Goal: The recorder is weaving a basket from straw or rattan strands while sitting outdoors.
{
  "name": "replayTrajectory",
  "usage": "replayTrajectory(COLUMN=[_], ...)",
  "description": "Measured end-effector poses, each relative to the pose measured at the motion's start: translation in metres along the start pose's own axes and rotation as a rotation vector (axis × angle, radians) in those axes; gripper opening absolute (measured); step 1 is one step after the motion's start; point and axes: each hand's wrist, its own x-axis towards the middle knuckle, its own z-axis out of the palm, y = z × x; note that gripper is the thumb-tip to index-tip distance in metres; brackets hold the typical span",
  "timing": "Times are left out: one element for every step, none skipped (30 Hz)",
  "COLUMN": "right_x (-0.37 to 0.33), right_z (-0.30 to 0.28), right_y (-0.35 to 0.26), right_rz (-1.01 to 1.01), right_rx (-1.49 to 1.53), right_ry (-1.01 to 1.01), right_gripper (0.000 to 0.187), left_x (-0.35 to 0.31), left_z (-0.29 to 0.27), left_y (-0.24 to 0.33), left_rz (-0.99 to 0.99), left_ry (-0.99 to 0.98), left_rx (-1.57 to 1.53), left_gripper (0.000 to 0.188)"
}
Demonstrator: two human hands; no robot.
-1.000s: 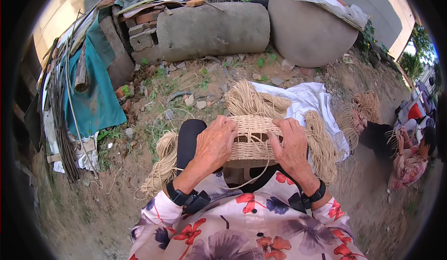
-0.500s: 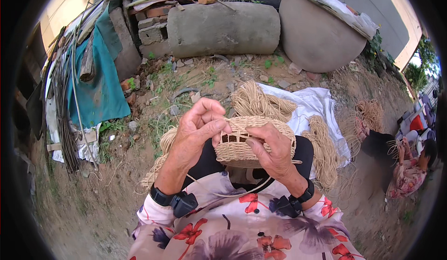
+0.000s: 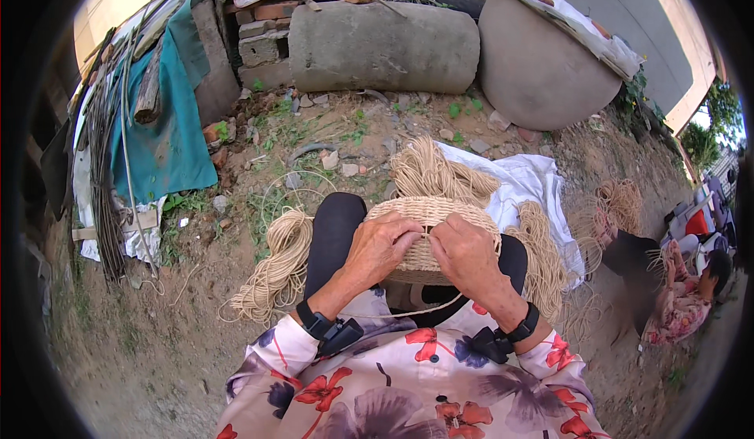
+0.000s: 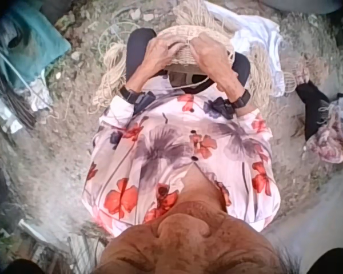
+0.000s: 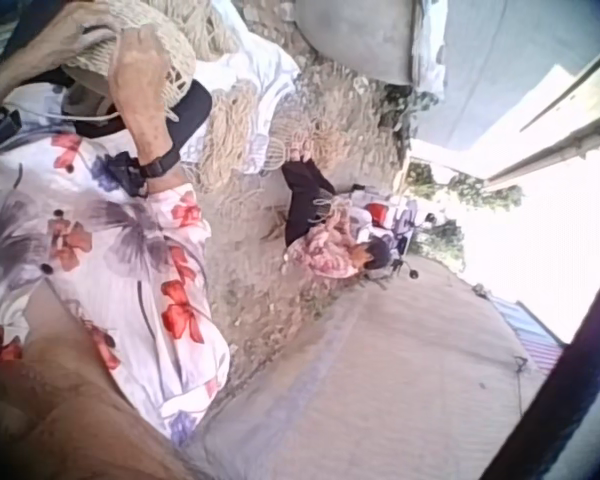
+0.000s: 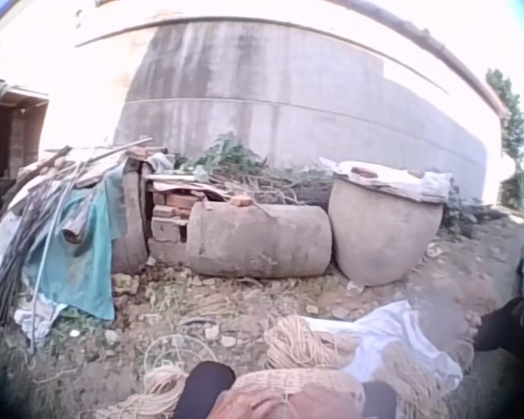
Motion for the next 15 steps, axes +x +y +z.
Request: replayTrajectory(right_x=[0.0, 0.0, -0.002, -0.002, -0.001, 0.001, 0.003, 0.006, 0.007, 0.008, 0.01, 0.012, 0.013, 0.014, 0.013], right_z=[0.004, 0.009, 0.012, 0.013, 0.013, 0.015, 0.013, 0.007, 0.003, 0.003, 0.004, 0.004, 0.006, 0.009, 0.013], right_y=[0.0, -0.002, -0.002, -0.002, -0.001, -0.001, -0.003, -0.006, -0.008, -0.01, -0.012, -0.013, -0.012, -0.01, -0.009], right_rz=[-0.002, 0.02, 0.046, 0.048, 0.07, 0.084, 0.08, 0.095, 0.113, 0.112, 0.126, 0.14, 0.138, 0.13, 0.12], right_rx=[0.0, -0.033, -0.068, -0.07, -0.097, -0.117, -0.112, -0.123, -0.138, -0.137, -0.144, -0.153, -0.155, -0.165, -0.172], right_ry=[0.0, 0.0, -0.002, -0.005, -0.016, -0.025, -0.026, -0.036, -0.046, -0.048, -0.089, -0.13, -0.132, -0.155, -0.179], right_gripper=[0.01, 0.01, 0.011, 0.011, 0.011, 0.011, 0.011, 0.01, 0.009, 0.009, 0.01, 0.01, 0.01, 0.011, 0.011], left_x=[-0.001, -0.001, -0.001, -0.002, -0.003, -0.007, -0.012, -0.017, -0.017, -0.018, -0.016, -0.011, -0.005, 0.002, 0.005], left_z=[0.001, 0.001, -0.002, -0.008, -0.012, -0.015, -0.015, -0.015, -0.013, -0.014, -0.016, -0.018, -0.021, -0.025, -0.028], left_y=[-0.001, -0.001, -0.001, -0.001, -0.002, -0.005, -0.009, -0.013, -0.014, -0.015, -0.016, -0.014, -0.011, -0.007, -0.005], left_rz=[-0.08, -0.161, -0.161, -0.267, -0.373, -0.376, -0.344, -0.311, -0.334, -0.335, -0.449, -0.559, -0.558, -0.633, -0.708], left_ry=[0.039, 0.077, 0.076, 0.092, 0.108, 0.112, 0.056, 0.001, -0.028, -0.027, -0.112, -0.197, -0.196, -0.266, -0.333], left_rx=[-0.034, -0.068, -0.072, -0.039, -0.006, -0.003, -0.015, -0.028, -0.105, -0.105, -0.261, -0.419, -0.421, -0.565, -0.708], left_gripper=[0.014, 0.016, 0.016, 0.02, 0.025, 0.025, 0.028, 0.031, 0.036, 0.036, 0.041, 0.046, 0.046, 0.052, 0.058])
